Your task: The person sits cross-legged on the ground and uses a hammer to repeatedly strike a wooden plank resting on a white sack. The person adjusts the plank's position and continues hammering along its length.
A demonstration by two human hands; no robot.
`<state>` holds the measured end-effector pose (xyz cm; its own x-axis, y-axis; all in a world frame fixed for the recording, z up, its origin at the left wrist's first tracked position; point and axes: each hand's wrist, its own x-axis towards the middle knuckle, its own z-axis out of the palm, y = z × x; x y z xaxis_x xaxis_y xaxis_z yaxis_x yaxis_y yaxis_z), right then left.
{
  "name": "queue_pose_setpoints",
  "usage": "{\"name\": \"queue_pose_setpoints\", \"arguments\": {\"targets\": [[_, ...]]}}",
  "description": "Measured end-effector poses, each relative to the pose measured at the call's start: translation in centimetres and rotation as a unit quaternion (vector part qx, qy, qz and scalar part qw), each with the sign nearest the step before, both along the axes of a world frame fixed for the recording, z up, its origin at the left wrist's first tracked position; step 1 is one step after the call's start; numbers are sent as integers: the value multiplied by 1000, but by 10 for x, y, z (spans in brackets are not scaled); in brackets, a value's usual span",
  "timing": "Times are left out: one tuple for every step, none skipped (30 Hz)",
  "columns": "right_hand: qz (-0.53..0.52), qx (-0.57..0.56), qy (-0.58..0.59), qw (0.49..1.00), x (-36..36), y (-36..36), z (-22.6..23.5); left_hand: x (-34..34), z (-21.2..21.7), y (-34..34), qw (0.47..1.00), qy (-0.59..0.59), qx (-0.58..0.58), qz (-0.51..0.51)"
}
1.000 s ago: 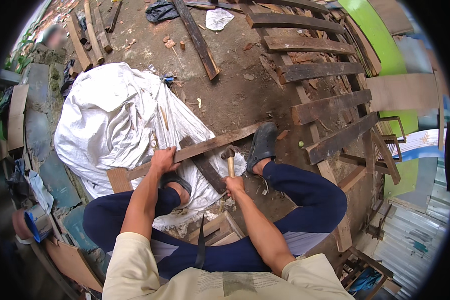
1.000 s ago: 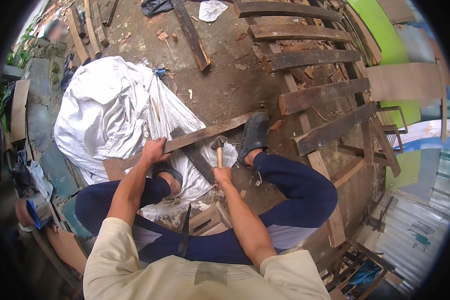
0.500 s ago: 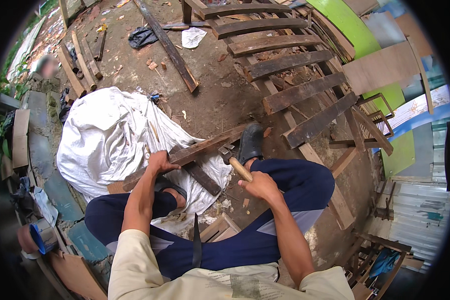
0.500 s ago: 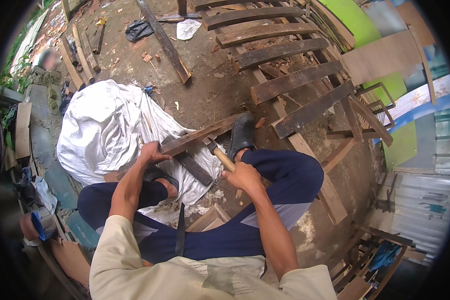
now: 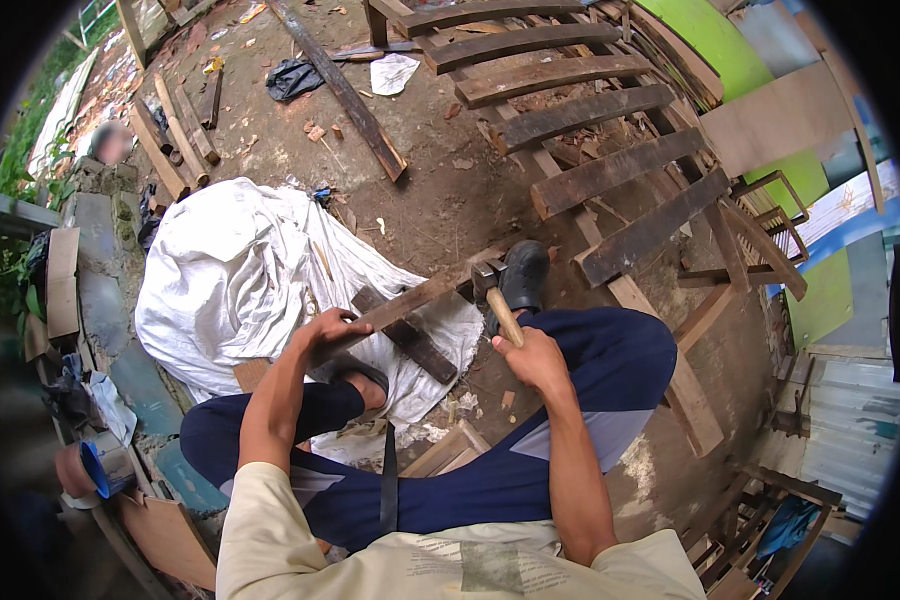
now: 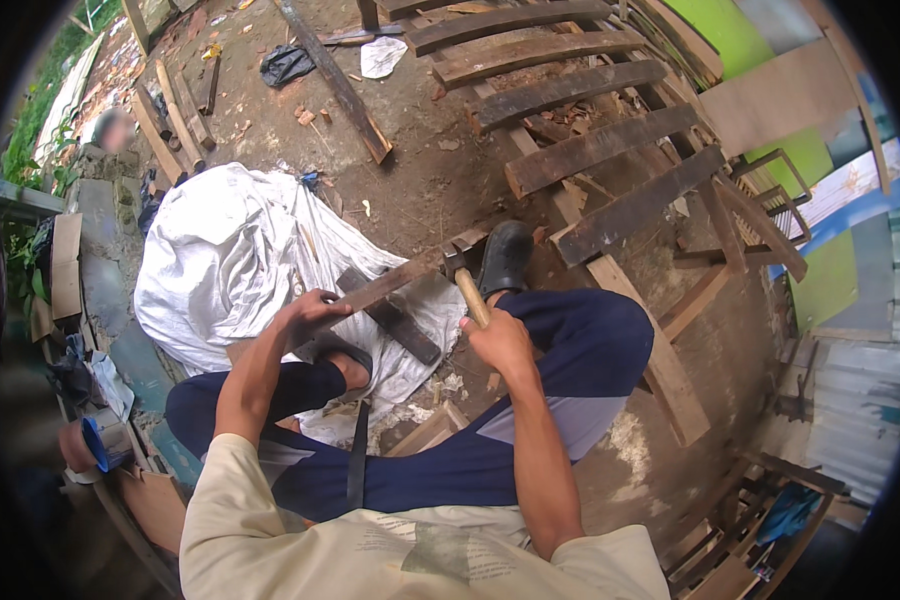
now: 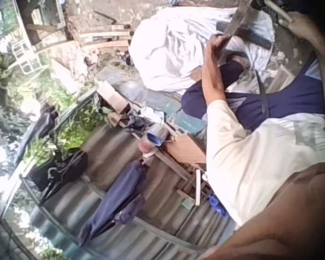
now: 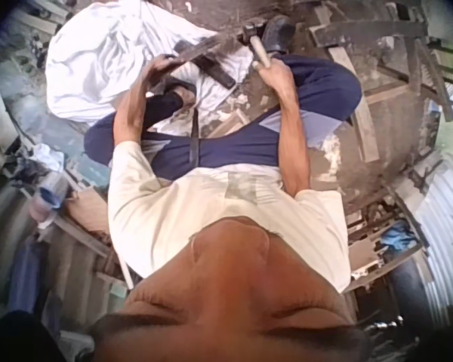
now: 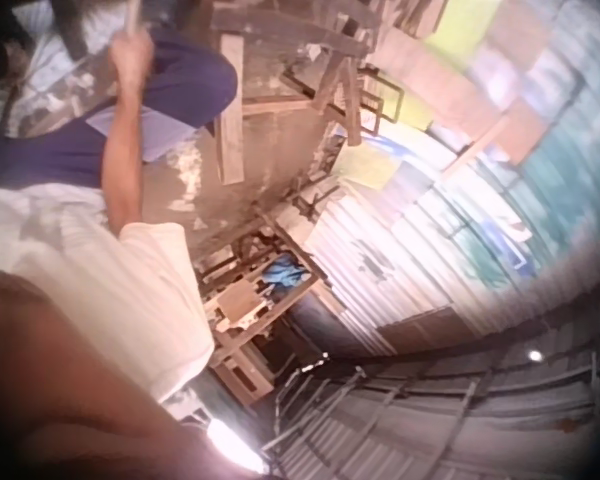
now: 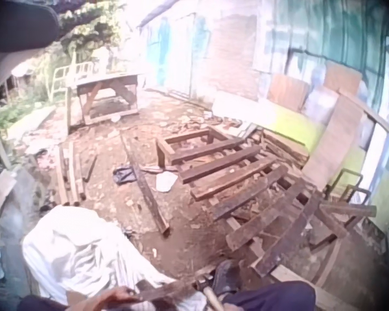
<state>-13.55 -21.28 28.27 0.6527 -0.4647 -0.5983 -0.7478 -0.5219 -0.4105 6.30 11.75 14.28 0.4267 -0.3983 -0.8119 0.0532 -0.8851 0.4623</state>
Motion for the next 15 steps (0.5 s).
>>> {"name": "queue_pose_setpoints", "arguments": {"targets": [[4, 9, 21, 1000, 0, -1, 4, 9, 35, -14, 995, 89, 18, 41], [17, 26, 38, 999, 8, 4, 10, 17, 51, -10, 989, 107, 61, 83], [36, 45, 52, 997, 17, 12, 16, 33, 49, 6, 984, 130, 95, 69], [38, 41, 50, 997, 19, 14, 19, 39, 59, 3, 988, 109, 100, 50], [41, 37, 46, 997, 21, 16, 21, 46, 71, 1, 991, 87, 104, 16], [43, 35, 41, 998, 23, 19, 22, 54, 86, -1, 992, 63, 109, -17], [41, 39, 28, 998, 25, 21, 21, 60, 90, 1, 992, 8, 110, -67], [40, 43, 15, 998, 27, 24, 19, 61, 89, 9, 990, -63, 75, -97], [36, 46, 4, 998, 28, 26, 19, 60, 93, 10, 982, -132, 36, -128], [28, 44, -5, 999, 29, 27, 20, 58, 96, 8, 952, -229, 59, -193], [20, 42, -14, 999, 31, 29, 22, 51, 98, 7, 923, -296, 81, -232], [13, 42, -27, 999, 35, 31, 24, 46, 98, 10, 887, -385, 60, -247], [8, 44, -52, 998, 35, 31, 21, 40, 95, 11, 843, -470, 37, -261], [2, 45, -77, 996, 36, 32, 14, 35, 90, 6, 830, -488, 57, -265], [-2, 48, -103, 994, 38, 33, 8, 35, 79, 8, 820, -509, 48, -256]]}}
